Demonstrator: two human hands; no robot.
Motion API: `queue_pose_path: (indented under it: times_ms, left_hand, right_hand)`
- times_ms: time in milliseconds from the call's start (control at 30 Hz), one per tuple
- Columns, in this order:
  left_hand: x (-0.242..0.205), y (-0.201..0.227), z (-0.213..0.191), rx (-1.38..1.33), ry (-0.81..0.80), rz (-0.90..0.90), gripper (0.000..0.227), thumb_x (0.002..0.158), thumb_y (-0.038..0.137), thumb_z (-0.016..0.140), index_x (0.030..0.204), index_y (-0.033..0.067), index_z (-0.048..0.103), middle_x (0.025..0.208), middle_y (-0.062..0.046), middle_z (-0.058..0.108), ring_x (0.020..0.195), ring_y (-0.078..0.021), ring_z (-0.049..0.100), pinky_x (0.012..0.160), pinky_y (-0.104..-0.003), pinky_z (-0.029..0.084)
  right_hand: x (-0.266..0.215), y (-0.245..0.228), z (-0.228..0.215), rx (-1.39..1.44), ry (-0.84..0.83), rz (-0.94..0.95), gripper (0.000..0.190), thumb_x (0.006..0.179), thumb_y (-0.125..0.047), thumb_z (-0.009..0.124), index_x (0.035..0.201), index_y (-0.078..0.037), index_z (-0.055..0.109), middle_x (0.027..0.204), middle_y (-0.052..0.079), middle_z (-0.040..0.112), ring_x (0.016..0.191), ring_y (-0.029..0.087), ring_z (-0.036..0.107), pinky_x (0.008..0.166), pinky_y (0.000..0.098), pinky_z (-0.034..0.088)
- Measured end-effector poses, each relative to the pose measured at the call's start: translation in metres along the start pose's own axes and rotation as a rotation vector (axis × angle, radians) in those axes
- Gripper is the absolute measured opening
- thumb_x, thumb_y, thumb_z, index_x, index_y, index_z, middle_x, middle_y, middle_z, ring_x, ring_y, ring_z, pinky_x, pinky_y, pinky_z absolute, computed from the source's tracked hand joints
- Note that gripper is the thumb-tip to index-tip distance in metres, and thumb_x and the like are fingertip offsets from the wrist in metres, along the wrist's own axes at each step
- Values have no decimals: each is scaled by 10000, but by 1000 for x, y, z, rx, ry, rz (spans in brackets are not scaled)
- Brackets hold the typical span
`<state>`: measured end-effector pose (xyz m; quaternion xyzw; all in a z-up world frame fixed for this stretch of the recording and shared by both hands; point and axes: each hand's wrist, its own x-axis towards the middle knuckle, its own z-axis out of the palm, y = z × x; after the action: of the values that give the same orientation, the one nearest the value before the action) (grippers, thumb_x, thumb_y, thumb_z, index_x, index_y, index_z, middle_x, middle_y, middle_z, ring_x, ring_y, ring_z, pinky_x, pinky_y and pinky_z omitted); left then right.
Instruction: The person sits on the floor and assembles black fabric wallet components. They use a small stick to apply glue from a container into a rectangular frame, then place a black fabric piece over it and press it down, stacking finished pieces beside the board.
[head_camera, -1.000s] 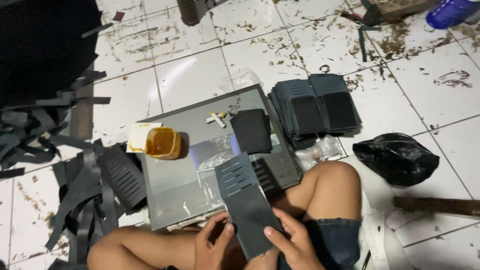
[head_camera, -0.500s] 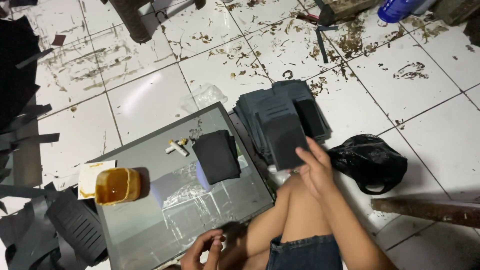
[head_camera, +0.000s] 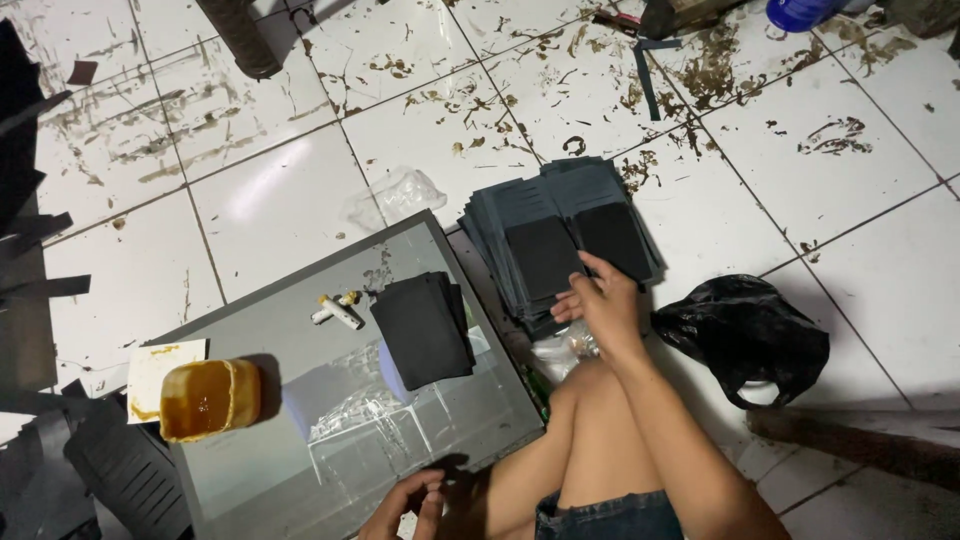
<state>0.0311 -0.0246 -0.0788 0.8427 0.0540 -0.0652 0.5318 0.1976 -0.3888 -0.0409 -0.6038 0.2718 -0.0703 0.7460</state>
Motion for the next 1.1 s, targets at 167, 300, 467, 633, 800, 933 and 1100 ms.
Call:
queue_pose_path:
  times_ms: [167,300,467,633,800,933,1100]
  left_hand:
    - [1,22,0,-16,58,-12,200,811,184,742,955,102,855,773,-38,887,694,-108,818,707,-245,644]
    - [3,35,-9,-121,118,8,148,786,130,773,903,49,815,717,-64,861,657,-135,818,693,-265,664]
    - [5,37,-22,-62,191,-19,178,899,186,645,777,57,657,567,-37,635,512,-135,549,550,-270,516]
    - [0,55,-41,114,230,-64,302,998,258,500,801,63,620,594,-103,607,520,-248,517,577,-387,492]
    - [-11,98,-81,-137,228,-16,206,924,168,632,812,31,738,637,-25,710,570,-143,585,580,-280,514]
    - [-16,90,-117,-108,352,42,130,877,140,677,857,48,767,738,-14,769,603,-145,635,608,-259,522]
    - [0,55,-180,-14,604,188,330,866,27,663,1194,33,635,882,-53,702,748,-170,656,710,-290,556]
  right_hand:
    - [-27,-33,13,-185,108,37,473,980,-69,568,1445,7,529,672,136,625,441,177,539,370,294,424]
    - [-50,-15,3,-652,374,-461,295,934,-113,673,1205,1,693,536,4,529,455,133,424,481,270,367]
    - [-124,-12,35,-360,129,-523,333,960,0,584,1292,26,595,741,35,594,566,96,529,516,208,433]
    - [-190,21,76,-273,-132,-377,258,974,-22,596,1219,-4,675,684,-22,520,556,59,401,491,209,332]
    - [-240,21,126,-570,-430,-579,339,886,-53,667,1221,-78,710,859,-3,666,683,124,604,631,239,523]
    - [-255,43,157,-579,-573,-539,371,865,-39,710,1230,-107,716,800,-6,697,632,110,604,580,238,531]
    - [-265,56,206,-590,-667,-672,423,849,-22,717,1270,-64,688,686,-19,615,524,96,427,467,243,384]
